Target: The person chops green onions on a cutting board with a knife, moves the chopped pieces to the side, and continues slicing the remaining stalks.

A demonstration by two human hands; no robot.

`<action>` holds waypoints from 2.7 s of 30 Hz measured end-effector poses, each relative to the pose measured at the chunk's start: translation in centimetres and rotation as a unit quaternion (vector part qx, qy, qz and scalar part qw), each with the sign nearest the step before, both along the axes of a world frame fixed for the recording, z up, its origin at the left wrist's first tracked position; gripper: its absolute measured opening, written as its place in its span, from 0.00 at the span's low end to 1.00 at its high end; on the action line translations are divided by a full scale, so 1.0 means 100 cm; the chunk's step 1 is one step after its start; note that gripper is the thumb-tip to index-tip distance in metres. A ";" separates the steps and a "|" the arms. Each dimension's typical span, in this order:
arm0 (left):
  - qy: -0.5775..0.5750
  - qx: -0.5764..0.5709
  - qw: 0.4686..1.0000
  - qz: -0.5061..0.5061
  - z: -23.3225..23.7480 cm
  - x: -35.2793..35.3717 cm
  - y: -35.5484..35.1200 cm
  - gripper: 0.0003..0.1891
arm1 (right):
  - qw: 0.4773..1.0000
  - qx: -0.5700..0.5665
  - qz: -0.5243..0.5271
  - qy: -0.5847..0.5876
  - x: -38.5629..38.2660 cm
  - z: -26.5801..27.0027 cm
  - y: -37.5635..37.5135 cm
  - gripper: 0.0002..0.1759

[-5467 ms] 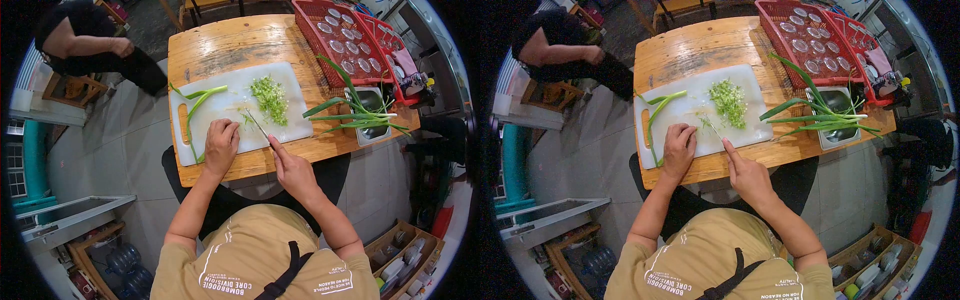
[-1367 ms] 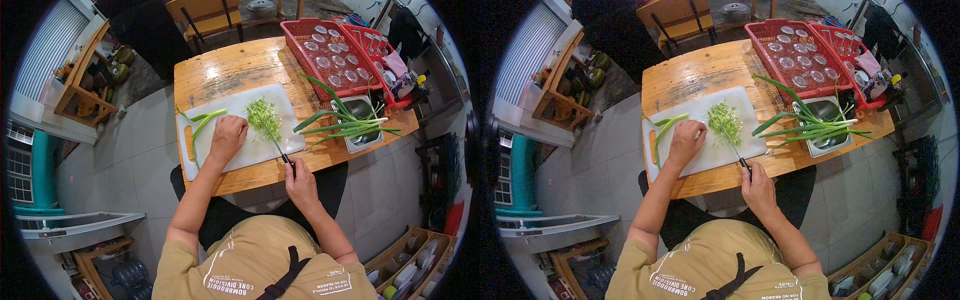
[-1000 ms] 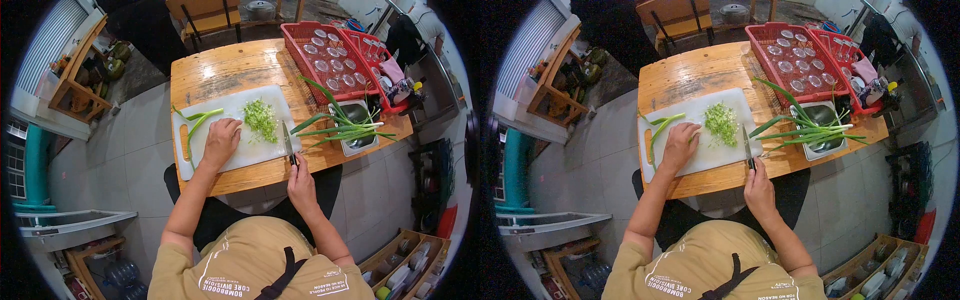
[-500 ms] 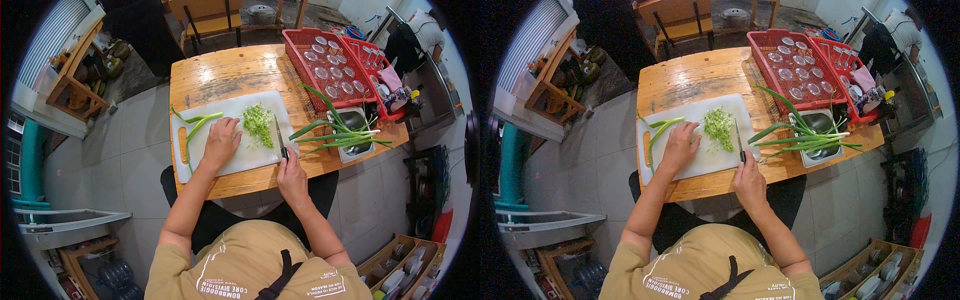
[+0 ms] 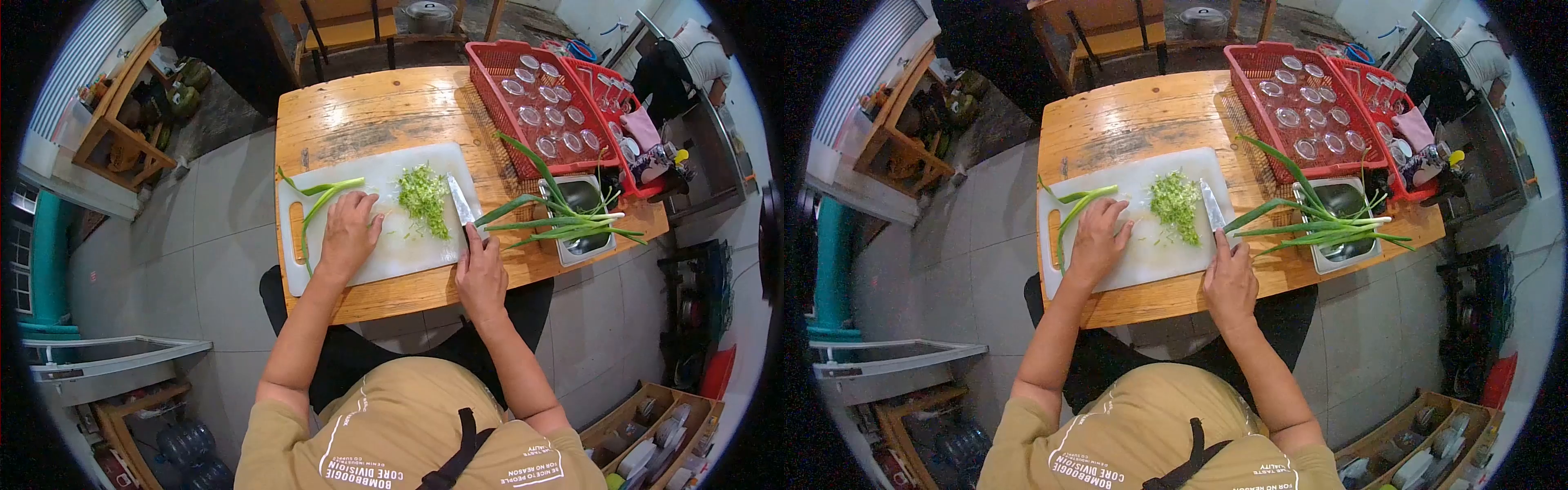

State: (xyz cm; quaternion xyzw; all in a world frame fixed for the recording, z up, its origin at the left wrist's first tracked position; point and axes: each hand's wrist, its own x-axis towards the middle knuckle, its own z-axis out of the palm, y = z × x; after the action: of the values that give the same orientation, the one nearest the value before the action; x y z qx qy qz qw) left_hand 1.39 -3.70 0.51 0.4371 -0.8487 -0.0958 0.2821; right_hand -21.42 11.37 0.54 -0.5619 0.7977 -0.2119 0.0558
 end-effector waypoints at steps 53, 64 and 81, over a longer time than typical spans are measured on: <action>0.077 -0.021 0.992 0.093 -0.025 0.013 0.044 0.15 | 0.952 0.080 0.277 0.103 0.002 0.014 -0.163 0.39; 0.076 -0.022 0.993 0.093 -0.023 0.014 0.044 0.15 | 0.936 -0.015 0.323 0.140 0.013 0.002 -0.148 0.32; 0.087 -0.027 0.992 0.092 -0.026 0.014 0.044 0.16 | 0.950 -0.024 0.259 0.171 0.020 -0.007 -0.141 0.45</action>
State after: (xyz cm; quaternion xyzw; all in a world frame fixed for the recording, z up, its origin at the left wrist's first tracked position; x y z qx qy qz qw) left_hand 2.83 0.68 -2.14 0.4961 -0.7792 -0.0842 0.3737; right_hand -19.46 -2.75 -0.21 -0.7780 0.6172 -0.1098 -0.0414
